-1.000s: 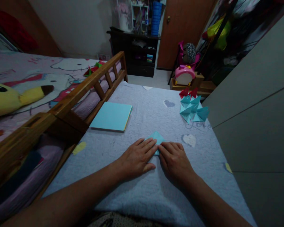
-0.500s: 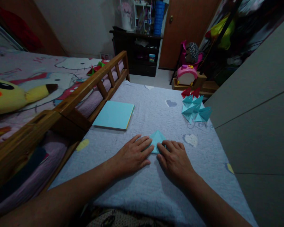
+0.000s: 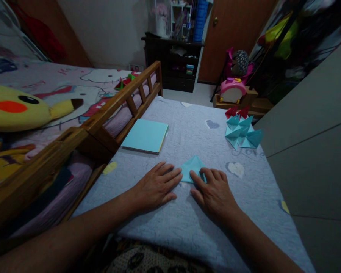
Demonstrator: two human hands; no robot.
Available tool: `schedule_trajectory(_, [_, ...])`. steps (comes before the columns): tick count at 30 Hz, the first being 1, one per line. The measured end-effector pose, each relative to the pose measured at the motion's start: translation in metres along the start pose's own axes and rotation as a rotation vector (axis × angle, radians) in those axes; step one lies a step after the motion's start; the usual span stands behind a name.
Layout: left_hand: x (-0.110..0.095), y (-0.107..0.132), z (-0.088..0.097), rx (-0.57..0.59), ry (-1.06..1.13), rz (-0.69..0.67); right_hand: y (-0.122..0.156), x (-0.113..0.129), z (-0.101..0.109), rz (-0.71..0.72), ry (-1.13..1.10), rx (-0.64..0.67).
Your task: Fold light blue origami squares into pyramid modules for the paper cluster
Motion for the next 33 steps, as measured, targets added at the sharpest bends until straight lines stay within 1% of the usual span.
schedule_trajectory(6, [0.002, 0.001, -0.001, 0.011, 0.015, 0.01, 0.001, -0.002, -0.002, -0.004, -0.005, 0.017])
schedule_trajectory(13, [0.002, 0.005, -0.001, -0.018, 0.007, 0.056, 0.001, -0.002, -0.002, 0.001, 0.004, 0.01])
schedule_trajectory(20, [0.003, 0.005, -0.002, -0.039, 0.018, 0.047, 0.0, -0.001, -0.003, -0.005, 0.043, 0.011])
schedule_trajectory(23, [0.002, 0.004, 0.001, -0.061, -0.008, 0.062, 0.001, -0.002, -0.002, -0.013, 0.057, 0.006])
schedule_trajectory(25, [-0.003, 0.001, 0.005, -0.078, -0.022, 0.063, 0.001, -0.002, -0.002, -0.014, 0.062, 0.01])
schedule_trajectory(28, [-0.025, -0.003, 0.009, -0.076, -0.001, -0.03, 0.001, -0.001, -0.002, -0.002, 0.066, 0.012])
schedule_trajectory(30, [-0.038, -0.006, 0.007, -0.051, 0.017, -0.073, 0.001, 0.0, -0.002, 0.006, 0.077, 0.011])
schedule_trajectory(33, [-0.043, -0.008, 0.002, -0.015, 0.043, -0.056, 0.001, 0.001, -0.002, 0.005, 0.097, 0.015])
Point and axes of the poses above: each hand's wrist, its own y-axis away from the middle knuckle, its own z-axis out of the back of the hand, x = y × z, the point moved 9 cm from there along -y, towards the middle knuckle, and after that the axes turned 8 degrees about -y, right-handed, at the moved point
